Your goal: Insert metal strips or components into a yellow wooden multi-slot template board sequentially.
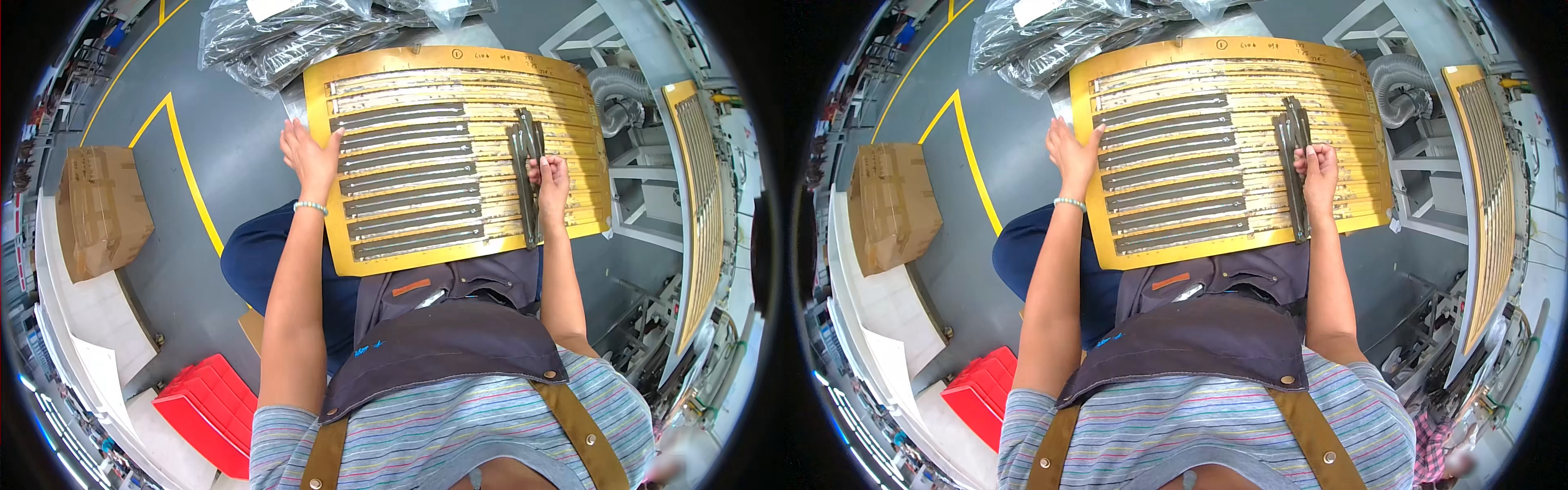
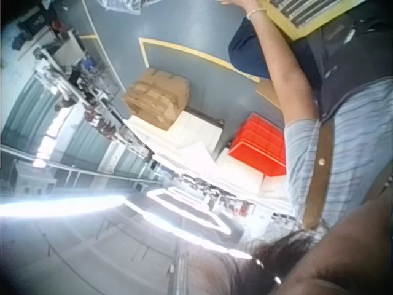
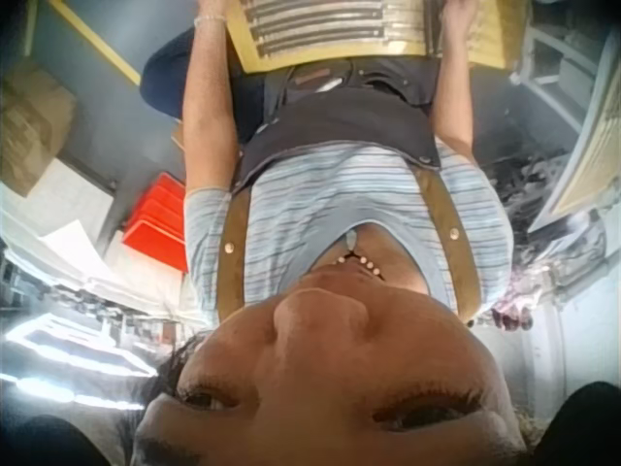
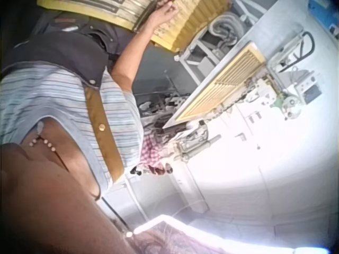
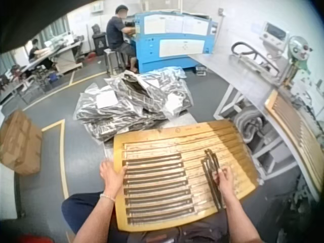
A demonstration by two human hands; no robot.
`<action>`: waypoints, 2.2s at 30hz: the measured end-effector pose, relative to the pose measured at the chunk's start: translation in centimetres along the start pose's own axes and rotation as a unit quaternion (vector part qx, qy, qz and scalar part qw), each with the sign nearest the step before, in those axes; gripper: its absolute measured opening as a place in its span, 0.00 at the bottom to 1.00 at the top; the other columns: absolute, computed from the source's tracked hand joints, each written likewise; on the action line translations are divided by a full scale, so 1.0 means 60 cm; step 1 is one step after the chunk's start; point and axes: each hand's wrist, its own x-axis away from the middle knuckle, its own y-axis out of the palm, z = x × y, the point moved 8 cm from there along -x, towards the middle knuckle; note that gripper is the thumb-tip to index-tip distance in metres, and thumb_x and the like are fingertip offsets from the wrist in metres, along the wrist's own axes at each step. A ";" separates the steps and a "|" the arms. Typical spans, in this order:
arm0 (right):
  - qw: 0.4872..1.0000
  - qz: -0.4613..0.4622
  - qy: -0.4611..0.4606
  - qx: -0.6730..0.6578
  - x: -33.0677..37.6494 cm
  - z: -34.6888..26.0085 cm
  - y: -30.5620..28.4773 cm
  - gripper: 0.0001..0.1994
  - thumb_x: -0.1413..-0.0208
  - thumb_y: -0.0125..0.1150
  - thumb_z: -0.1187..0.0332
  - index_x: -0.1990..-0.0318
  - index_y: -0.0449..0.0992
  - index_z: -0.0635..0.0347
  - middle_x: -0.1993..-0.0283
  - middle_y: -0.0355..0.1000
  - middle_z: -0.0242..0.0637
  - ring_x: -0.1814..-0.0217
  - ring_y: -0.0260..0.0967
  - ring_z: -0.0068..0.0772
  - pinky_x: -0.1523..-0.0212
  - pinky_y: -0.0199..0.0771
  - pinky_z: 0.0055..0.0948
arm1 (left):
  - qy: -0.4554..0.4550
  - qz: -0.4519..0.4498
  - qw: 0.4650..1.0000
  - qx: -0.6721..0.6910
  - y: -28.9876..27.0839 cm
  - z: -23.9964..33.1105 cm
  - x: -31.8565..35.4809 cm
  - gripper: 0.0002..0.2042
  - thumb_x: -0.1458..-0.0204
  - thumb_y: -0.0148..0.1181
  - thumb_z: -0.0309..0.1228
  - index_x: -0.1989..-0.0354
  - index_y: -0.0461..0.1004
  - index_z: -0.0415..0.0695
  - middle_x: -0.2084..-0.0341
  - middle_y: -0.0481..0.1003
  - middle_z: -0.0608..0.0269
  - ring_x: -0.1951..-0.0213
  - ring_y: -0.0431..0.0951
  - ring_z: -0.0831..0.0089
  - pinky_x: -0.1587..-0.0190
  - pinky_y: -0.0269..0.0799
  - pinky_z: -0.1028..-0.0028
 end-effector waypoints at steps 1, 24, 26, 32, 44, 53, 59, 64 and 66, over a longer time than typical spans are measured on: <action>1.000 -0.001 0.000 -0.001 0.005 -0.011 0.005 0.03 0.27 0.61 0.72 0.53 0.73 0.59 0.58 0.80 0.30 0.66 0.69 0.14 0.64 0.72 0.19 | 0.000 0.001 1.000 -0.001 0.007 0.000 -0.009 0.44 0.44 0.74 0.49 0.25 0.62 0.37 0.25 0.58 0.36 0.23 0.54 0.40 0.26 0.55 0.41; 0.960 -0.261 0.067 0.073 0.091 -0.084 0.221 0.08 0.31 0.65 0.74 0.49 0.85 0.59 0.56 0.77 0.23 0.63 0.71 0.12 0.63 0.70 0.15 | -0.001 0.145 0.989 0.027 -0.035 0.079 0.042 0.41 0.43 0.73 0.47 0.25 0.65 0.43 0.26 0.62 0.46 0.26 0.62 0.46 0.25 0.55 0.45; 0.956 -0.279 0.062 0.066 0.094 -0.100 0.240 0.07 0.31 0.64 0.75 0.49 0.84 0.60 0.55 0.77 0.24 0.62 0.71 0.13 0.62 0.72 0.16 | 0.135 0.048 0.989 0.045 -0.023 0.122 0.048 0.34 0.40 0.69 0.42 0.27 0.68 0.42 0.27 0.65 0.49 0.26 0.62 0.46 0.24 0.54 0.46; 0.947 -0.313 0.041 0.057 0.098 -0.103 0.299 0.06 0.32 0.65 0.77 0.51 0.84 0.64 0.57 0.75 0.26 0.62 0.73 0.15 0.58 0.76 0.18 | 0.333 -0.178 0.924 0.066 0.045 0.194 0.078 0.22 0.32 0.57 0.32 0.31 0.73 0.41 0.26 0.67 0.61 0.24 0.61 0.50 0.23 0.55 0.52; 0.947 -0.302 0.077 0.072 0.115 -0.090 0.276 0.06 0.33 0.66 0.76 0.51 0.84 0.64 0.57 0.75 0.23 0.61 0.72 0.13 0.58 0.74 0.18 | 0.392 -0.206 0.897 -0.008 -0.020 0.057 0.015 0.22 0.34 0.59 0.30 0.32 0.74 0.41 0.25 0.67 0.67 0.26 0.64 0.55 0.25 0.62 0.57; 0.925 -0.369 0.080 0.044 0.136 -0.106 0.341 0.07 0.32 0.65 0.76 0.50 0.83 0.63 0.58 0.76 0.25 0.60 0.73 0.14 0.57 0.76 0.20 | 0.047 -0.308 0.830 0.463 -0.019 0.184 0.107 0.15 0.34 0.67 0.32 0.43 0.80 0.39 0.43 0.80 0.55 0.45 0.80 0.67 0.43 0.76 0.67; 0.897 -0.419 0.135 0.032 0.138 -0.117 0.346 0.09 0.35 0.68 0.75 0.49 0.83 0.64 0.60 0.78 0.25 0.65 0.70 0.11 0.64 0.74 0.20 | -0.024 -0.389 0.822 0.415 -0.014 0.162 0.126 0.09 0.42 0.75 0.25 0.57 0.80 0.38 0.70 0.82 0.69 0.70 0.81 0.84 0.68 0.74 0.83; 0.873 -0.437 0.127 0.175 0.102 -0.094 0.315 0.08 0.34 0.71 0.66 0.58 0.87 0.62 0.70 0.80 0.24 0.74 0.67 0.13 0.71 0.69 0.20 | -0.090 -0.386 0.801 0.449 -0.022 0.075 0.070 0.06 0.37 0.70 0.26 0.55 0.84 0.38 0.68 0.84 0.67 0.67 0.81 0.82 0.65 0.73 0.81; 0.876 -0.443 0.100 0.161 0.069 -0.077 0.331 0.08 0.34 0.70 0.67 0.59 0.87 0.63 0.70 0.80 0.25 0.72 0.69 0.14 0.69 0.71 0.21 | -0.091 -0.356 0.826 0.426 -0.004 0.048 0.039 0.06 0.37 0.70 0.26 0.55 0.84 0.38 0.68 0.83 0.68 0.68 0.78 0.83 0.64 0.72 0.81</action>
